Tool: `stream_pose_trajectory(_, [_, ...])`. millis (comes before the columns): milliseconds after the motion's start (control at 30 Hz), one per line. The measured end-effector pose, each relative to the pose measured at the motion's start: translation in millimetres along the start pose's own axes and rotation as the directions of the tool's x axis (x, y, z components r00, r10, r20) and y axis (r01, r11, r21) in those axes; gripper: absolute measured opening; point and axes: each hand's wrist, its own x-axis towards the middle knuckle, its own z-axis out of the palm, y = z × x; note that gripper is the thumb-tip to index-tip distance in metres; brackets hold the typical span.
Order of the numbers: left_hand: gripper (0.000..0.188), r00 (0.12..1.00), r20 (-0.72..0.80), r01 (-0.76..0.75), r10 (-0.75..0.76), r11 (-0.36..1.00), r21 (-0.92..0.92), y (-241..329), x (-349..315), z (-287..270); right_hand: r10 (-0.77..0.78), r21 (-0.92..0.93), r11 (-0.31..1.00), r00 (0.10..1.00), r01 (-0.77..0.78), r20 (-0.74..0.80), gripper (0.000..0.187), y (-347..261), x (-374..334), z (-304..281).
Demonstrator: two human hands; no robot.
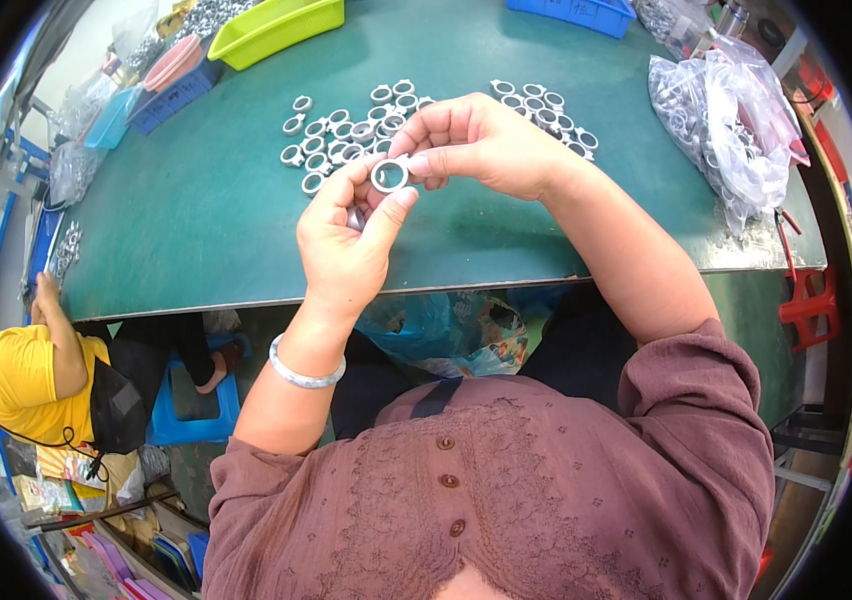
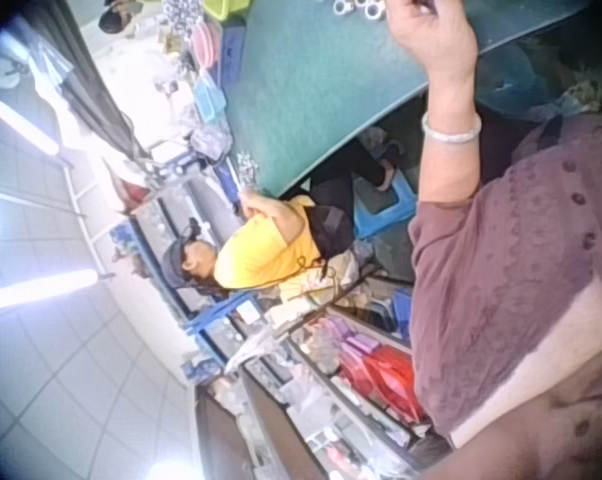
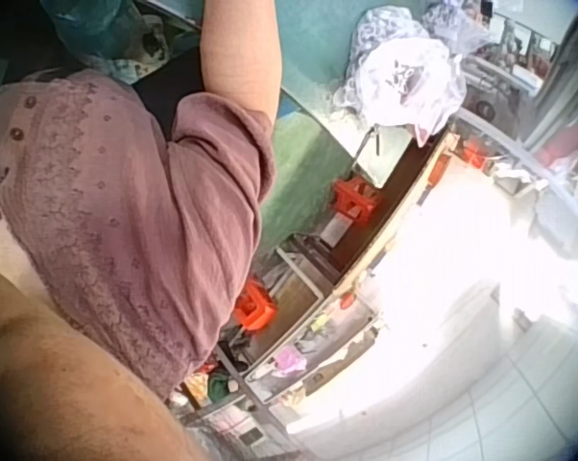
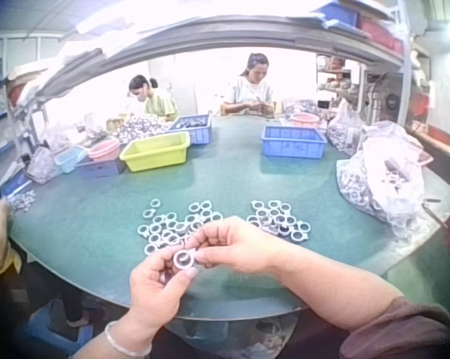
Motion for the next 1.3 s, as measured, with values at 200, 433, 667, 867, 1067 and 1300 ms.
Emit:
stream_pose_trajectory(200, [0.027, 0.999, -0.004, -0.037, 0.037, 0.999, -0.01, -2.1, -0.9, -1.6, 0.0, 0.021, 1.0, 1.0, 0.0, 0.015, 0.018, -1.2, -0.4, 1.4])
stream_pose_trajectory(433, [0.027, 1.0, -0.026, -0.002, 0.004, 0.998, 0.055, 4.7, -5.3, -2.4, -0.039, 0.02, 0.999, 0.999, 0.039, 0.008, 0.018, -2.4, -0.2, 1.1])
stream_pose_trajectory(667, [0.015, 0.991, 0.079, 0.082, -0.111, 0.947, 0.31, 19.9, -49.5, -24.9, -0.166, -0.031, 0.986, 0.986, 0.165, -0.023, 0.018, -3.9, -1.8, -4.7])
stream_pose_trajectory(867, [0.018, 0.901, 0.206, 0.274, -0.383, 0.867, 0.416, 1.0, -89.7, -50.0, -0.229, -0.171, 0.963, 0.967, 0.208, -0.115, 0.017, -13.9, -5.9, -2.0])
stream_pose_trajectory(1067, [0.02, 0.891, 0.053, 0.345, -0.452, 0.746, 0.57, -43.1, -86.2, -53.7, -0.235, -0.33, 0.932, 0.944, 0.151, -0.232, 0.017, -33.6, -38.7, -3.9])
stream_pose_trajectory(1300, [0.029, 0.957, 0.032, 0.238, -0.288, 0.845, 0.479, -109.4, -76.7, -58.0, -0.177, -0.209, 0.972, 0.914, 0.105, -0.366, 0.018, -43.2, -91.1, -2.8])
